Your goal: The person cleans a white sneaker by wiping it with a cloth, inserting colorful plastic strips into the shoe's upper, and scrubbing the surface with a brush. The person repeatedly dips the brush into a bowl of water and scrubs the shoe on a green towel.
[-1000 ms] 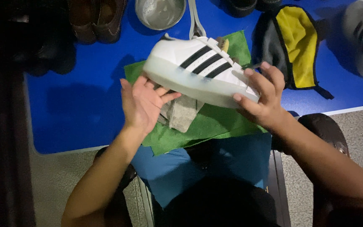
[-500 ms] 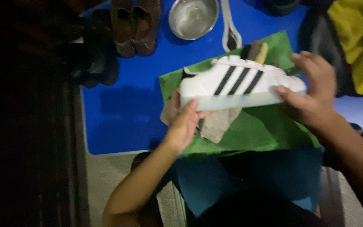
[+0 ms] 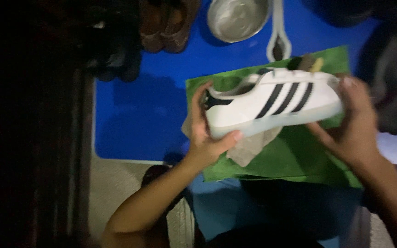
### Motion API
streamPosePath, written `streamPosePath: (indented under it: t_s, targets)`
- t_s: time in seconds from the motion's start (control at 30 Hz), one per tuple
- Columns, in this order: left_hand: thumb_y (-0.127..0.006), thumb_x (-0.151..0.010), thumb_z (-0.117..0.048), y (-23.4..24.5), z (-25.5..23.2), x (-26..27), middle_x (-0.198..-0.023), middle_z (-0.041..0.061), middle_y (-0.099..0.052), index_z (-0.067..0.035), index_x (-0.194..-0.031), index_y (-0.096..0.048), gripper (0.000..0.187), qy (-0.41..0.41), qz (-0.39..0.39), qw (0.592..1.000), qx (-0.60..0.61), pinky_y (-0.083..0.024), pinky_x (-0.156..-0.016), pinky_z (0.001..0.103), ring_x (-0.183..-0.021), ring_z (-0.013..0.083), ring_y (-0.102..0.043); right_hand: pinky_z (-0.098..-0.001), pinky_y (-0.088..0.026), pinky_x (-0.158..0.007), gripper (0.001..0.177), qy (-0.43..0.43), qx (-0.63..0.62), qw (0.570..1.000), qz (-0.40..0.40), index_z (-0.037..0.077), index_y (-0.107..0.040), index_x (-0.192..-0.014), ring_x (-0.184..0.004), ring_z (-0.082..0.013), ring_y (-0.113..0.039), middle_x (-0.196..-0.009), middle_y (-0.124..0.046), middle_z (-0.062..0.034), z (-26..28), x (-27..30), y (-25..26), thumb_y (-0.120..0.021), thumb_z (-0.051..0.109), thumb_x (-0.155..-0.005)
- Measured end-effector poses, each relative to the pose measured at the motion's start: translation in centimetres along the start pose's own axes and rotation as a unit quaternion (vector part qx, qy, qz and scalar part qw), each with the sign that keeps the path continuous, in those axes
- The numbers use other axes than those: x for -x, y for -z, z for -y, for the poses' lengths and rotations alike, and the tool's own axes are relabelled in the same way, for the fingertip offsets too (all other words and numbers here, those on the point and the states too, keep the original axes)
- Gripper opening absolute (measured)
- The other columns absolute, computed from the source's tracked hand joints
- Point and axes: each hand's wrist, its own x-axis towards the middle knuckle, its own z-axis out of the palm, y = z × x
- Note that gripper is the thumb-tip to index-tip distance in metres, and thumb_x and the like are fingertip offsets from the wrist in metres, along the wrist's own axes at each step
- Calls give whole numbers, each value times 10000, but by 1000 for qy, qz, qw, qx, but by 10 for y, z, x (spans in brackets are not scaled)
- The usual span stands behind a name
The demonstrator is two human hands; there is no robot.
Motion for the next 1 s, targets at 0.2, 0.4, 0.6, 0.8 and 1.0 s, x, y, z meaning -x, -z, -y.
streamPosePath:
  t_s: [0.2,0.4,0.6,0.8,1.0]
  targets:
    - [-745,-689,-102,-2,1,-2,-1261,128,-392,-80,-1348,-235,834,-42,44,998,-15,-347,-1073,320,-1189,224,-422,-262,-343,-939,1019,-243,-419,874,-29,165,72,-1519,-964,-182,-461,-1156,-466,-141,47,-29,2,-627,230,-780]
    - [-773,-694,-111,-16,12,11,-1265,183,-338,-87,-1413,-39,1027,124,-13,981,151,-325,-1025,408,-1153,262,-394,-562,-360,-1098,772,-283,-539,782,-131,242,-84,-1488,-1296,-373,-441,-1395,-375,-254,33,-29,1,-575,183,-895]
    - [-487,-768,-212,-17,19,5,-1206,99,-428,-128,-1210,-385,461,202,-34,962,180,-496,-764,302,-989,190,-482,-584,-399,-998,794,-342,-571,734,-136,153,-200,-1450,-1192,-339,-494,-1324,-430,-224,43,-28,11,-660,207,-805]
    - [-537,-790,-82,21,31,-15,-917,170,-662,22,-902,-685,213,146,224,963,-22,-479,-833,399,-906,256,-617,-520,-452,-972,711,-347,-589,721,-110,154,-317,-1368,-1145,-308,-539,-1257,-486,-167,53,-31,8,-674,140,-753]
    - [-780,-567,2,19,-3,-19,-595,58,-504,-57,-788,-547,327,59,169,969,-172,-474,-516,245,-544,142,-528,-491,-485,-899,740,-352,-602,715,-58,103,-308,-1317,-1033,-292,-570,-1105,-523,-176,72,-42,12,-701,156,-693]
